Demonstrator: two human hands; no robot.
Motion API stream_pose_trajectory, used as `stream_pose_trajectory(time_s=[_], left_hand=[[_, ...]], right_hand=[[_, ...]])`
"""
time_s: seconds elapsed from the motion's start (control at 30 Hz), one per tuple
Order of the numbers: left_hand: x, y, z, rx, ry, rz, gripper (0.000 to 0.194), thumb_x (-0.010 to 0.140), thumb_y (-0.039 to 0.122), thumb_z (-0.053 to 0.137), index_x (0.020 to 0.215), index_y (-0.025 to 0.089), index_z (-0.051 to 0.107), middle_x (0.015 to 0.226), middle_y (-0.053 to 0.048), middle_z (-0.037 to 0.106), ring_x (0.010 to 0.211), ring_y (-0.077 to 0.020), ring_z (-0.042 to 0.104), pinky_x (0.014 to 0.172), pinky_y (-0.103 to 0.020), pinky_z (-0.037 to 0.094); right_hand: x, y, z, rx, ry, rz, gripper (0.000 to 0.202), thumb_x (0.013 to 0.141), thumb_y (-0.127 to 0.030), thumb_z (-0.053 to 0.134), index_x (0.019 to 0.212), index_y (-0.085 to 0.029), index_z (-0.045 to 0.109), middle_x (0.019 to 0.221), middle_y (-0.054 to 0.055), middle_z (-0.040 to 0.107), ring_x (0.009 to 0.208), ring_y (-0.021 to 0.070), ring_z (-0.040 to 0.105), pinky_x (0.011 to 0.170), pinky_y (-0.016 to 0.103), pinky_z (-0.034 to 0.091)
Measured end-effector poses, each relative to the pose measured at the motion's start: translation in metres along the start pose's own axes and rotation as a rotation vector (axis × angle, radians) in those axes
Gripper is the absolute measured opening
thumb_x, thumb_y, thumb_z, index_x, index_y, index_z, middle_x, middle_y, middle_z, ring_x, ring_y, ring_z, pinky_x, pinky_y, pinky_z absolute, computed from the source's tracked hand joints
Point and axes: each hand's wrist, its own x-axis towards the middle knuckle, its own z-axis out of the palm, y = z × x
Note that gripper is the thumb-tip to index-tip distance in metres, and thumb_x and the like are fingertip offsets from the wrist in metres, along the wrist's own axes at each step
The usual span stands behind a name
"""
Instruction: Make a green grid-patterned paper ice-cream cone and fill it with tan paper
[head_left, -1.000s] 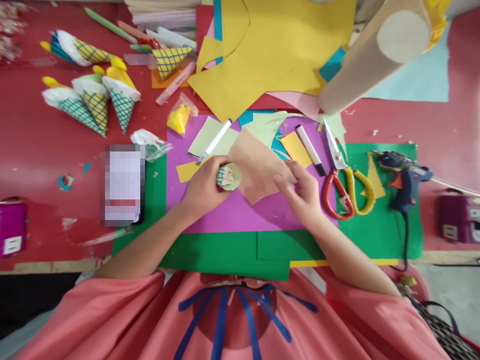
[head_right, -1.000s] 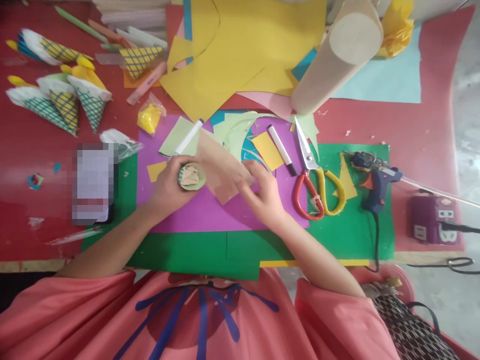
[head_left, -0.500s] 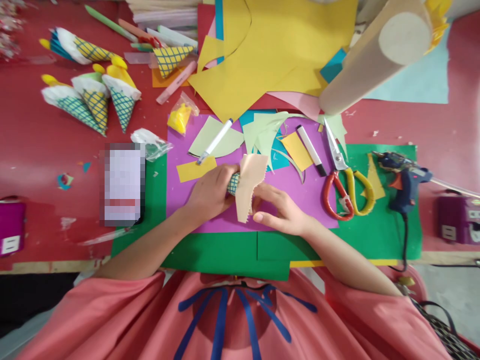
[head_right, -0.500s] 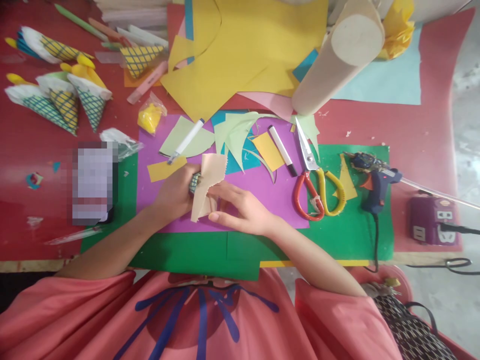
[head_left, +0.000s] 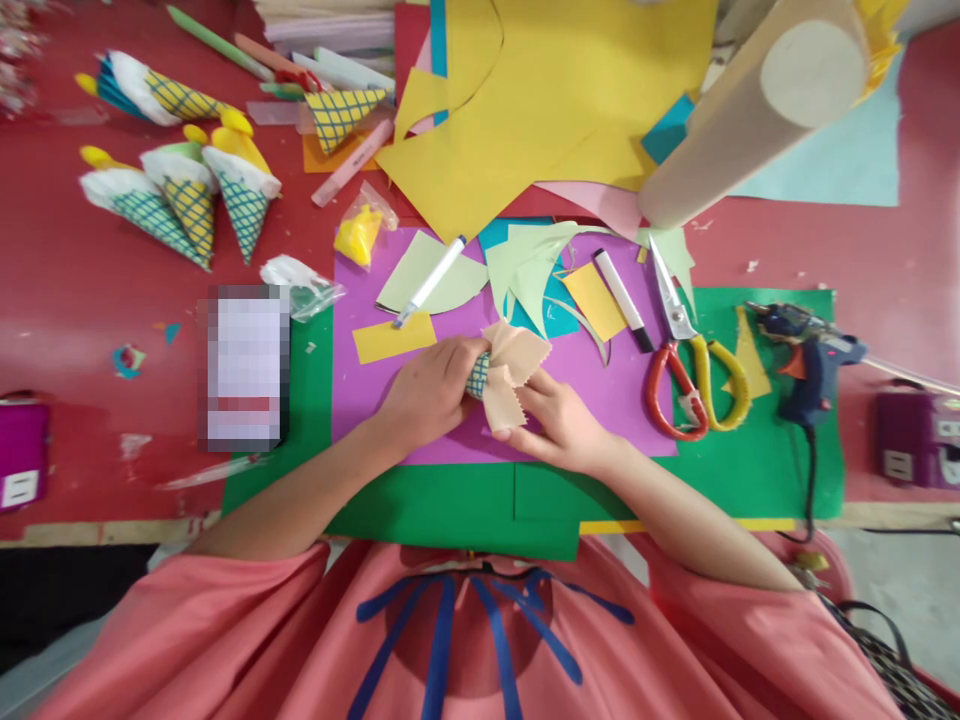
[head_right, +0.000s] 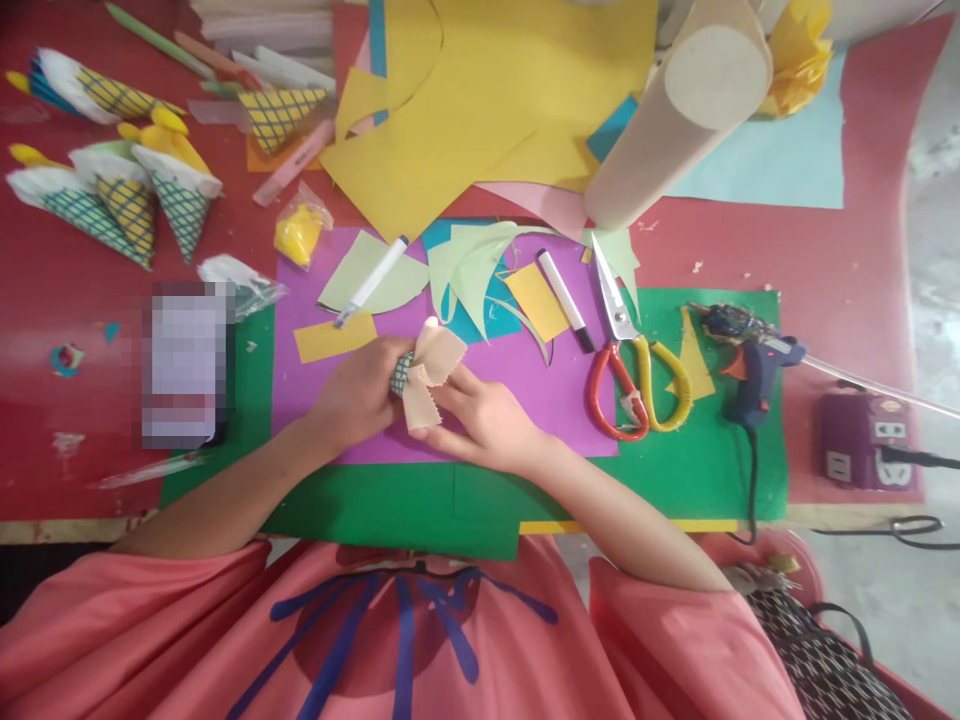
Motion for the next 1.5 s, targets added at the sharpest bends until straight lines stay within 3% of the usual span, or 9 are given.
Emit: stream_pose_trajectory(time_s=[0.27, 0.5, 0.6, 0.8, 1.07, 1.2, 1.33, 1.43, 1.5], left_hand=[[0.0, 0.002, 0.001, 0.001, -0.079, -0.063, 0.048, 0.078, 0.012, 0.054, 0.125, 0.013, 0.047, 0.107, -0.013, 0.064, 0.103, -0.0281, 0.063, 0.085, -0.038, 0.052], [-0.001, 0.002, 0.002, 0.056, -0.038, 0.017, 0.045, 0.075, 0.006, 0.049, 0.119, 0.013, 0.048, 0.1, -0.011, 0.064, 0.096, -0.0269, 0.064, 0.081, -0.037, 0.052], [-0.001, 0.0, 0.003, 0.093, -0.02, 0.02, 0.042, 0.076, 0.007, 0.047, 0.117, 0.015, 0.048, 0.098, -0.01, 0.064, 0.093, -0.0259, 0.064, 0.079, -0.037, 0.051], [-0.002, 0.0, 0.005, 0.106, 0.031, 0.144, 0.044, 0.077, 0.006, 0.042, 0.12, 0.013, 0.046, 0.097, -0.011, 0.064, 0.091, -0.0263, 0.063, 0.076, -0.037, 0.05], [-0.001, 0.001, 0.009, 0.141, 0.07, 0.173, 0.041, 0.078, 0.01, 0.052, 0.118, 0.012, 0.044, 0.093, -0.011, 0.064, 0.085, -0.0272, 0.063, 0.07, -0.036, 0.05], [-0.002, 0.004, 0.009, 0.156, 0.044, 0.148, 0.043, 0.077, 0.01, 0.053, 0.119, 0.014, 0.042, 0.092, -0.009, 0.064, 0.084, -0.0267, 0.063, 0.069, -0.035, 0.05], [-0.003, 0.006, 0.009, 0.161, 0.053, 0.145, 0.043, 0.077, 0.009, 0.054, 0.118, 0.015, 0.041, 0.09, -0.008, 0.063, 0.083, -0.0264, 0.063, 0.07, -0.035, 0.05], [-0.003, 0.005, 0.011, 0.149, 0.061, 0.12, 0.042, 0.08, 0.012, 0.053, 0.119, 0.016, 0.04, 0.093, -0.008, 0.063, 0.086, -0.0263, 0.063, 0.072, -0.035, 0.05], [-0.003, 0.003, 0.011, 0.148, 0.068, 0.098, 0.041, 0.081, 0.012, 0.052, 0.119, 0.016, 0.04, 0.095, -0.009, 0.063, 0.088, -0.0262, 0.063, 0.073, -0.035, 0.05]], right_hand=[[-0.003, 0.0, 0.005, -0.052, 0.067, 0.042, 0.051, 0.095, -0.054, 0.035, 0.127, -0.016, 0.046, 0.118, 0.017, 0.055, 0.09, 0.0254, 0.062, 0.073, 0.04, 0.057], [-0.002, 0.001, 0.003, -0.03, 0.02, 0.0, 0.052, 0.095, -0.055, 0.036, 0.122, -0.014, 0.053, 0.089, 0.011, 0.06, 0.073, 0.022, 0.061, 0.061, 0.034, 0.054], [-0.002, 0.0, 0.004, 0.033, 0.033, 0.017, 0.056, 0.092, -0.057, 0.043, 0.128, -0.013, 0.047, 0.094, 0.011, 0.063, 0.074, 0.0212, 0.063, 0.061, 0.033, 0.054], [-0.002, -0.003, 0.007, -0.009, 0.064, 0.066, 0.06, 0.088, -0.063, 0.047, 0.122, -0.014, 0.054, 0.107, 0.015, 0.06, 0.086, 0.0245, 0.065, 0.064, 0.034, 0.056], [0.004, 0.001, 0.002, 0.171, 0.127, 0.046, 0.03, 0.099, -0.029, 0.041, 0.087, -0.015, 0.064, 0.082, 0.007, 0.061, 0.08, 0.016, 0.06, 0.071, 0.026, 0.051], [0.006, 0.001, 0.003, 0.268, 0.173, 0.189, 0.031, 0.095, -0.032, 0.05, 0.071, -0.016, 0.06, 0.07, 0.002, 0.057, 0.067, 0.0117, 0.056, 0.062, 0.022, 0.047], [0.005, 0.0, 0.009, 0.424, 0.295, 0.43, 0.028, 0.082, -0.044, 0.067, 0.077, -0.017, 0.059, 0.063, -0.002, 0.056, 0.055, 0.0094, 0.051, 0.05, 0.021, 0.04], [0.004, -0.002, 0.01, 0.609, 0.27, 0.544, 0.036, 0.075, -0.05, 0.072, 0.08, -0.017, 0.06, 0.061, -0.003, 0.058, 0.047, 0.0072, 0.047, 0.044, 0.021, 0.037], [0.005, -0.003, 0.008, 0.699, 0.223, 0.536, 0.035, 0.077, -0.049, 0.07, 0.082, -0.015, 0.064, 0.063, -0.002, 0.059, 0.045, 0.0065, 0.046, 0.043, 0.021, 0.037]])
